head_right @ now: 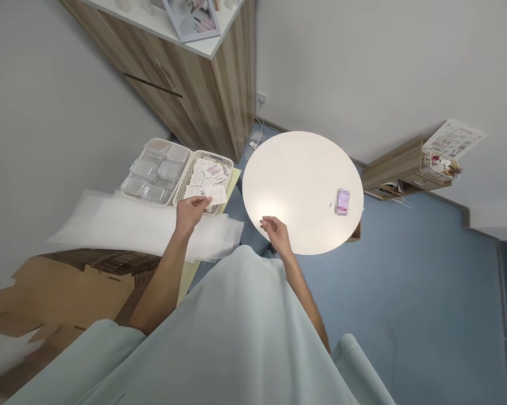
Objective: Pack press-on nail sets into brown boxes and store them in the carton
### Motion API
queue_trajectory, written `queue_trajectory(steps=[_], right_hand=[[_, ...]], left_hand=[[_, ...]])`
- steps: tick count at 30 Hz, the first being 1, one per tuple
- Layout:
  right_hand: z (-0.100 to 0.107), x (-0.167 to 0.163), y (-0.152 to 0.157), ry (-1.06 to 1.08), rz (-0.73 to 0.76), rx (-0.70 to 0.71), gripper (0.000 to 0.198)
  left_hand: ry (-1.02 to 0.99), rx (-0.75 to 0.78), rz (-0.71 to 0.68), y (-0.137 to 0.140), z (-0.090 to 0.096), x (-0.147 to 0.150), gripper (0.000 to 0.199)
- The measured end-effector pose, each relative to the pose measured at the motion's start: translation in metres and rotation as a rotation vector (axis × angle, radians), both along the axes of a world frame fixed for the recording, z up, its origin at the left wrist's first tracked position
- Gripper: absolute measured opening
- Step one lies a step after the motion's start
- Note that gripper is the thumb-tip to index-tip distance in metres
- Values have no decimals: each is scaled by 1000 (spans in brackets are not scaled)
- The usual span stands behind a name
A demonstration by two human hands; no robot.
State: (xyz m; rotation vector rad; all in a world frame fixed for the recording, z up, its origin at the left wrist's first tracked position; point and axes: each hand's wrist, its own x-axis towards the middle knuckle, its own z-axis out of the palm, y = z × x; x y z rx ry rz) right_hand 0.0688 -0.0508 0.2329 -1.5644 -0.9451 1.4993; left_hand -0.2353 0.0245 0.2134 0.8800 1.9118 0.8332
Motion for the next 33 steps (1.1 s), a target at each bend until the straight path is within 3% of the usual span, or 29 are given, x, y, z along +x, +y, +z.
queue_trajectory(steps=[4, 9, 14, 20, 23, 28, 33], right_hand=[[7, 0, 20, 47, 100, 30, 54], [21, 18, 31, 98, 131, 46, 46], [27, 48, 25, 17, 162, 99, 35], [32, 76, 16, -352, 267, 510, 50], [31, 83, 14, -462, 328, 579, 39], [32, 84, 9, -327, 204, 495, 42], [41, 78, 2, 247, 76, 114, 53]], left_hand=[[-285, 44, -65, -26, 35, 47, 46], [-369, 48, -115, -46, 69, 100, 57], [-340, 58, -138, -46, 76, 130, 58], [-273, 52, -338, -36, 85, 149, 53], [-267, 47, -417, -30, 89, 158, 55], [-288, 57, -484, -24, 89, 166, 63], [-494, 114, -458, -24, 91, 164, 76]])
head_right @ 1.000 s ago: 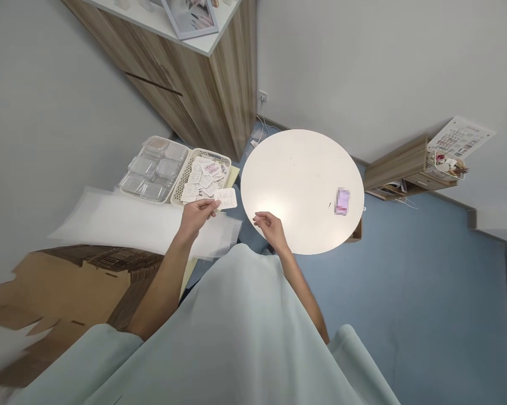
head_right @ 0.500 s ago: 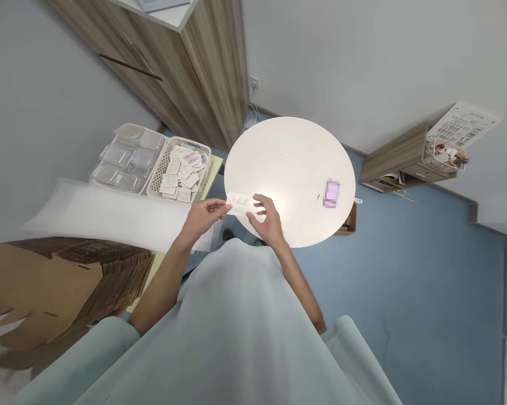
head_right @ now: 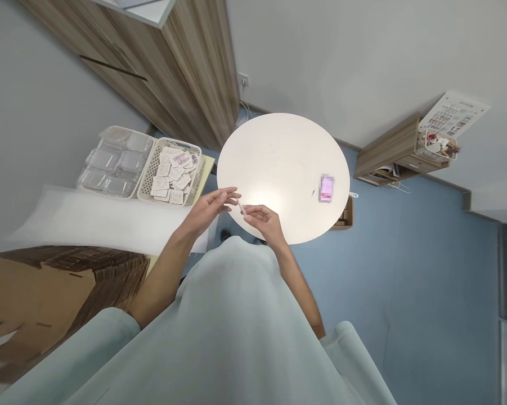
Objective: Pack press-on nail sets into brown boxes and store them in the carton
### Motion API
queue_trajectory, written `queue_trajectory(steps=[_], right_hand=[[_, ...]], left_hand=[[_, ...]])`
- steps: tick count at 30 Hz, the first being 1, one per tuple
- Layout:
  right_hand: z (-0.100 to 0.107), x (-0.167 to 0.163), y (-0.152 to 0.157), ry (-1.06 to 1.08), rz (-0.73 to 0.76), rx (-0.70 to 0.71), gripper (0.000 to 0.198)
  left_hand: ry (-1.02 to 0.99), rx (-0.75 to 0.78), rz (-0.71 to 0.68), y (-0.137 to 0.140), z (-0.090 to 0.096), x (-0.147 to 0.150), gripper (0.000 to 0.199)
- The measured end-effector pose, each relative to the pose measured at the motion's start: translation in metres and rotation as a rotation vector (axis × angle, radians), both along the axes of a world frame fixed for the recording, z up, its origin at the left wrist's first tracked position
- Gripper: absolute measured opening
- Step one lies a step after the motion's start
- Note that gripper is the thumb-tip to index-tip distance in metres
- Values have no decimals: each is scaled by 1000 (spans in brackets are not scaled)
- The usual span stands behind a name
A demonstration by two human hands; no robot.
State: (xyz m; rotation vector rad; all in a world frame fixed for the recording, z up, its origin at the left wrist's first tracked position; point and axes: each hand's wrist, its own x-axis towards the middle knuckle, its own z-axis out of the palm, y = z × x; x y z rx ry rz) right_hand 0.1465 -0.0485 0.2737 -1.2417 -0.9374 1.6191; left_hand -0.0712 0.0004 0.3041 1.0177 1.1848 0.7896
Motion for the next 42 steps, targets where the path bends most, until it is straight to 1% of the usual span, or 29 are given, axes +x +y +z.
queue_trajectory(steps=[1, 3, 7, 9, 12, 15, 18, 26, 33, 36, 39, 42], right_hand=[[1, -2, -1, 94, 14, -69, 54], [1, -6, -3, 213, 32, -151, 56], [2, -16, -4, 268, 30, -192, 63], [4, -18, -5, 240, 8, -180, 63], [11, -19, -4, 98, -19, -111, 56], [18, -23, -2, -82, -48, -50, 55], [23, -31, 1, -180, -74, -22, 59], [28, -47, 3, -212, -58, -21, 64], [24, -52, 2, -146, -64, -46, 60], [22, -53, 2, -81, -38, -91, 59], [22, -53, 2, 25, 57, -163, 62], [21, -54, -1, 102, 131, -213, 64]], left_hand=[[-10, 4, -19, 0, 0, -1, 73], [3, 17, -44, -1, -1, -1, 65], [-1, 22, 5, 2, -6, -1, 59], [7, 26, 53, 4, -6, -2, 57], [37, 33, 114, 6, -2, -7, 57], [42, 34, 134, 7, 3, -13, 59], [36, 47, 142, 6, 6, -17, 61], [68, 74, 129, 6, 3, -32, 63], [62, 78, 157, 1, -2, -36, 67], [-64, 45, 130, -2, -1, -40, 76], [-290, -35, -9, -4, 0, -45, 89], [-387, -105, -112, -6, -2, -48, 95]])
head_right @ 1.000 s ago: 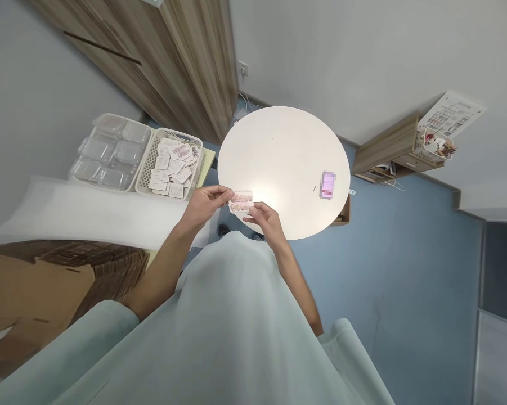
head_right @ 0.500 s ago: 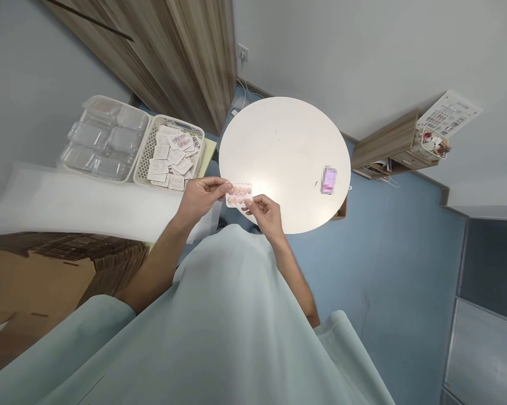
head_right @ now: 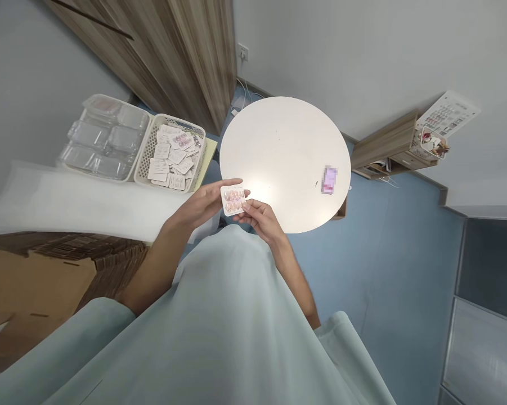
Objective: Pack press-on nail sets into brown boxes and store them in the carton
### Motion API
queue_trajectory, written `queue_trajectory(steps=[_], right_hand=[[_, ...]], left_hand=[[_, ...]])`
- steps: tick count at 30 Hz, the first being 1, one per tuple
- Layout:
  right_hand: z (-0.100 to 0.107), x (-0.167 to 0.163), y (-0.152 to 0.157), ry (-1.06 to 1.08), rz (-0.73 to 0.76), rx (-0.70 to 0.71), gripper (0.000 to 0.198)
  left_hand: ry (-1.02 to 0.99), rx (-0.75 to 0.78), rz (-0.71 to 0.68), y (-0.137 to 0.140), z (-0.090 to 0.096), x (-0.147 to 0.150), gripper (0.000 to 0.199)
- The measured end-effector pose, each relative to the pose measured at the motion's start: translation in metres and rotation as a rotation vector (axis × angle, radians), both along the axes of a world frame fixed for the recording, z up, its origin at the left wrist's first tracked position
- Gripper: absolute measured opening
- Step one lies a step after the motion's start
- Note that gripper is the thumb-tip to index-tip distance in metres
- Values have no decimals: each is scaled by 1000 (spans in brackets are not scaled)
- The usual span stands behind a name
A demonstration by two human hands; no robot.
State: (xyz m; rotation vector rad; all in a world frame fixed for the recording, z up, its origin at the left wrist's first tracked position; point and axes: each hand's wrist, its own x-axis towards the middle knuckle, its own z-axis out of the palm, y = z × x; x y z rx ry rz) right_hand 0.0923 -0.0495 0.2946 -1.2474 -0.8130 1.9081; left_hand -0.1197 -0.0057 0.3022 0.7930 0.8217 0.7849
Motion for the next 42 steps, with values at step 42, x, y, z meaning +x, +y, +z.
queue_trajectory(steps=[42], right_hand=[[4, 17, 9, -50, 16, -5, 58]], left_hand=[[44, -23, -18, -3, -2, -1, 86]])
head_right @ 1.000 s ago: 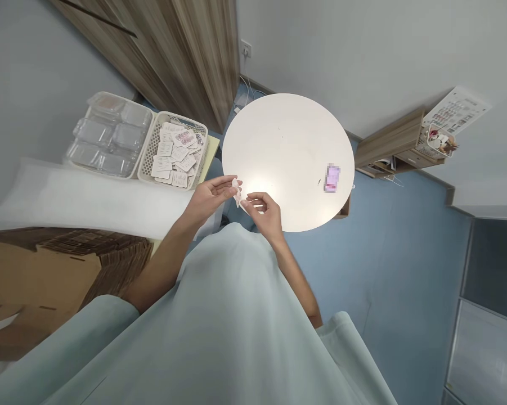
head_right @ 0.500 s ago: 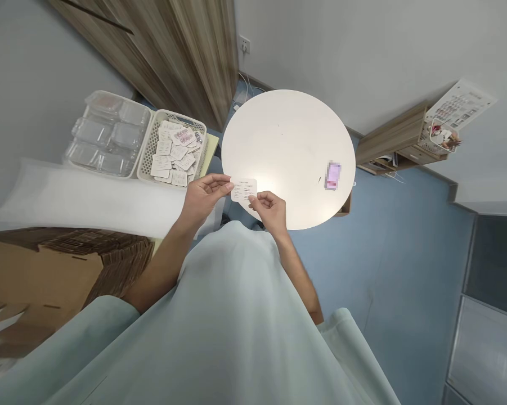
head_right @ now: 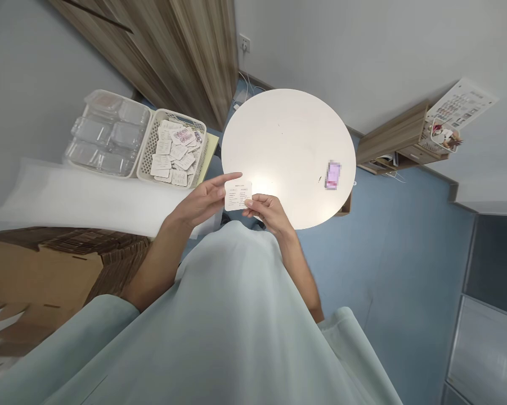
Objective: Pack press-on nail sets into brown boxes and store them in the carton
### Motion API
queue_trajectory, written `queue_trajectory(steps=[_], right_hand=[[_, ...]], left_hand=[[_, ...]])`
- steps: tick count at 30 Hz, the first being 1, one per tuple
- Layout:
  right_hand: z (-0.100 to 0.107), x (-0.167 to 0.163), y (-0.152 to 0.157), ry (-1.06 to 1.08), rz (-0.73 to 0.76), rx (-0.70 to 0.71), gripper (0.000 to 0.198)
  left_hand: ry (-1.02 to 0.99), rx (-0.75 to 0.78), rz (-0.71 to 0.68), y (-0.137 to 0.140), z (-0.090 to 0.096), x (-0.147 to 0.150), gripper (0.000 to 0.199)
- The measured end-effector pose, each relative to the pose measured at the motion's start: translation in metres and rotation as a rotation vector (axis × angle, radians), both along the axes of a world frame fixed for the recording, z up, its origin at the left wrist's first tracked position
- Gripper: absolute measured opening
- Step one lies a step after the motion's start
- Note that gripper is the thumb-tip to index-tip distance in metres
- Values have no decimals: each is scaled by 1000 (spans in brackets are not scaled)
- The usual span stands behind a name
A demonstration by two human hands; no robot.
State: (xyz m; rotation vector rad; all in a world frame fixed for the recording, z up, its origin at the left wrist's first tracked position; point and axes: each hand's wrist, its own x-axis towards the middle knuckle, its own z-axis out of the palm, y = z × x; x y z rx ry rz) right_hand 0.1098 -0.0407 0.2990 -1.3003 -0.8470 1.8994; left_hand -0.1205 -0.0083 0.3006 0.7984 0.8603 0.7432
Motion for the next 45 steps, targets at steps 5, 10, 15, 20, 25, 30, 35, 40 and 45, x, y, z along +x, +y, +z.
queue_trajectory(steps=[5, 10, 15, 20, 25, 30, 35, 40, 45], right_hand=[[-10, -4, -2, 79, 49, -48, 59], [-12, -8, -6, -141, -105, 74, 56], [-2, -16, -13, -316, -212, 248, 51], [2, -27, -17, -462, -207, 375, 44], [-7, -22, -15, -485, -286, 326, 45], [-17, -3, -10, -336, -262, 190, 54], [-20, 8, -5, -297, -224, 158, 59], [-41, 15, 1, -287, -186, 149, 57], [-95, 20, 4, -359, -109, 112, 42]], left_hand=[[-73, -16, -73, -5, 2, 8, 92], [28, -27, 66, -9, 4, 12, 83], [201, -9, 211, -11, 1, 18, 86], [289, 71, 246, -14, -14, 28, 87], [361, 122, 277, -14, -22, 24, 71], [369, 171, 306, -12, -20, 15, 59], [345, 166, 306, -10, -18, 17, 58], [413, 148, 304, -7, -33, 26, 54], [616, 106, 210, -3, -82, 36, 45]])
